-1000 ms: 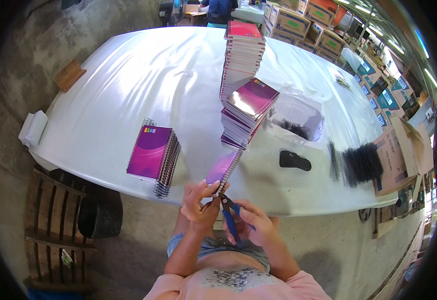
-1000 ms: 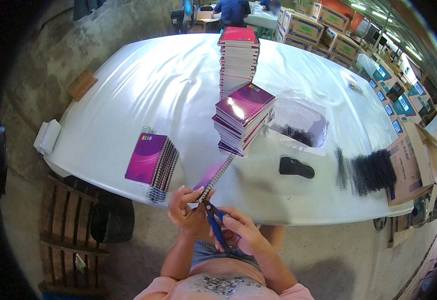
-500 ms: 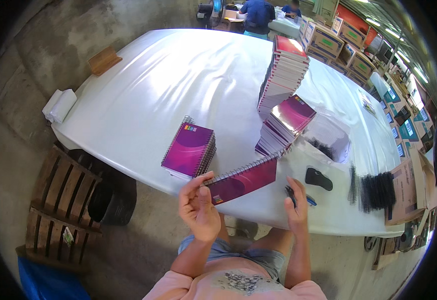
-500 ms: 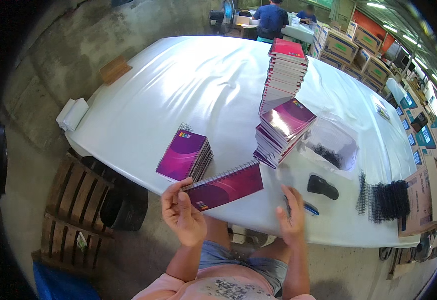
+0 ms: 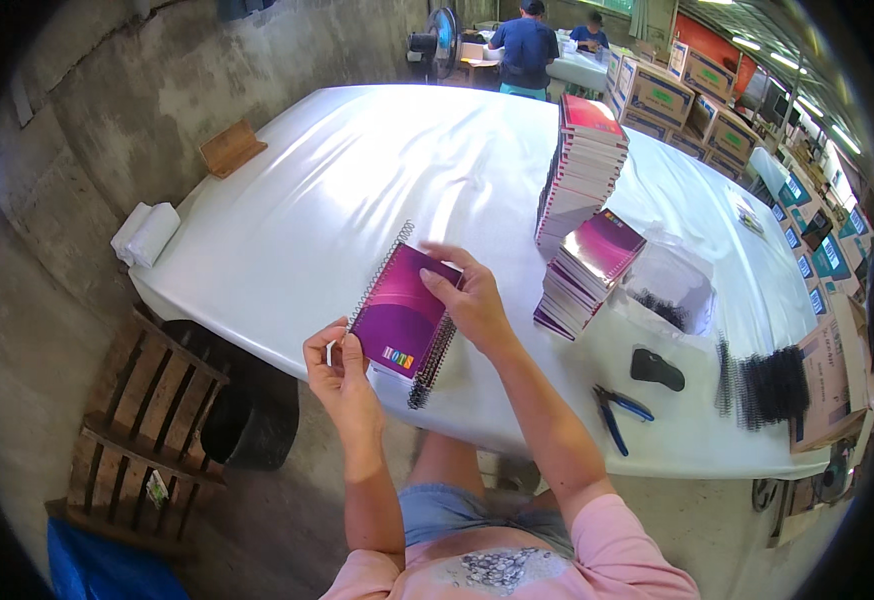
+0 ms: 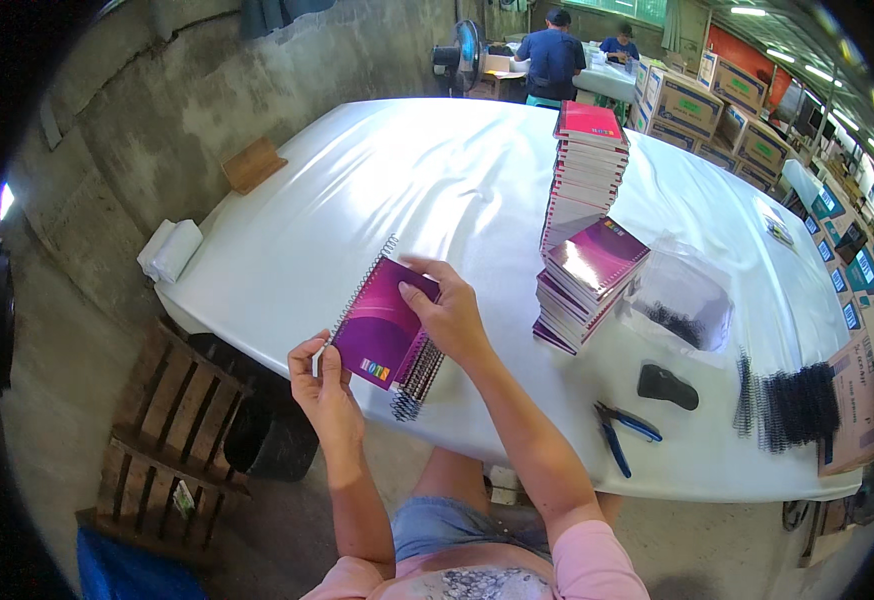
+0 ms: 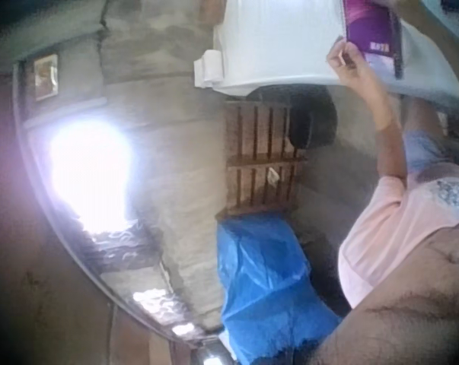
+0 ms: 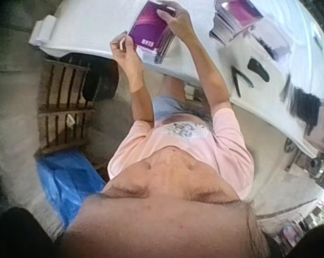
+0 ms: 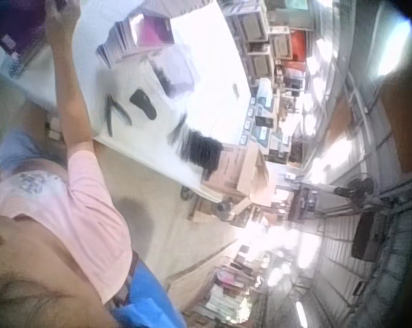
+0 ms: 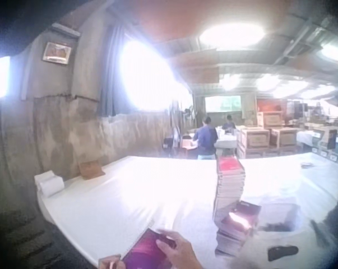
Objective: The person picks up notebooks one at a time from a stack and uses a pair of pliers to adjust or trim the spiral binding before placing them into a new stack.
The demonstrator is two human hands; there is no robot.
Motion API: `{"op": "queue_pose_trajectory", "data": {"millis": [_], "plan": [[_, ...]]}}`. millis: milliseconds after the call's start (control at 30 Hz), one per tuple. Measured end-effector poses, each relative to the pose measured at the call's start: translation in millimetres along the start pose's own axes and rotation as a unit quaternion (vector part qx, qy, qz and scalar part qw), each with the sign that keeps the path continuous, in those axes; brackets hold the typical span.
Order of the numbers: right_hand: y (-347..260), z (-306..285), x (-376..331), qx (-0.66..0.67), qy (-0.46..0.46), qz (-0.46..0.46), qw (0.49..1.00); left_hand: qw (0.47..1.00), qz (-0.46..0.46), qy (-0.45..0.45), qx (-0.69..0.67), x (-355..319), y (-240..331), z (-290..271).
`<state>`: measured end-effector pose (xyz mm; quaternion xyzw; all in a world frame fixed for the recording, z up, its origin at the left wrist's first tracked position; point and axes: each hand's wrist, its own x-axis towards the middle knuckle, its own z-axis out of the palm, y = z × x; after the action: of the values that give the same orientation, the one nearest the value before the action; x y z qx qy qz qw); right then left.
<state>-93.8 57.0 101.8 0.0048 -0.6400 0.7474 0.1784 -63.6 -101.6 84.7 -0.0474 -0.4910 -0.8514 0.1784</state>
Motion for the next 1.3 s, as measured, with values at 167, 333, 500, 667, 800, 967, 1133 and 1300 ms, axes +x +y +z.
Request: {"op": "queue_pose_trajectory", "data": {"millis": [167,333,500,667,800,967,1133,1300], "plan": [[18.9,-2.8,7.7,-0.334,0.040,-0.102,0.936,0.974,0.032,-0.042,0.222,2.3,-16.9,-15.9],[44.4,1.9,7.1,-0.135,0.038,-0.062,0.988,0.943,0.166,0.037,0.285,-0.5,-51.4,-17.5],[73.5,4.1,6.7,-0.042,0.122,-0.063,0.990,0.975,0.089,0.002,0.204,2.2,-63.6,-2.5],[67.6,-1.2,7.2,-0.120,0.100,-0.061,0.986,0.987,0.056,-0.025,0.152,8.3,-65.4,-1.6],[25.4,-10.2,-11.7,-0.471,0.197,-0.254,0.821,0.989,0.065,-0.022,0.134,9.2,-65.2,-8.4],[-51.7,-125.8,-23.2,-0.476,0.482,-0.210,0.705,0.967,0.105,0.092,0.214,0.2,-40.0,-20.8],[-58.7,-189.8,-35.7,-0.147,0.373,0.072,0.913,0.931,0.287,0.046,0.220,-19.7,-1.2,2.0],[-81.4,-208.3,-50.3,-0.399,0.429,-0.073,0.807,0.869,0.423,-0.028,0.255,-37.7,25.5,26.0]]}}
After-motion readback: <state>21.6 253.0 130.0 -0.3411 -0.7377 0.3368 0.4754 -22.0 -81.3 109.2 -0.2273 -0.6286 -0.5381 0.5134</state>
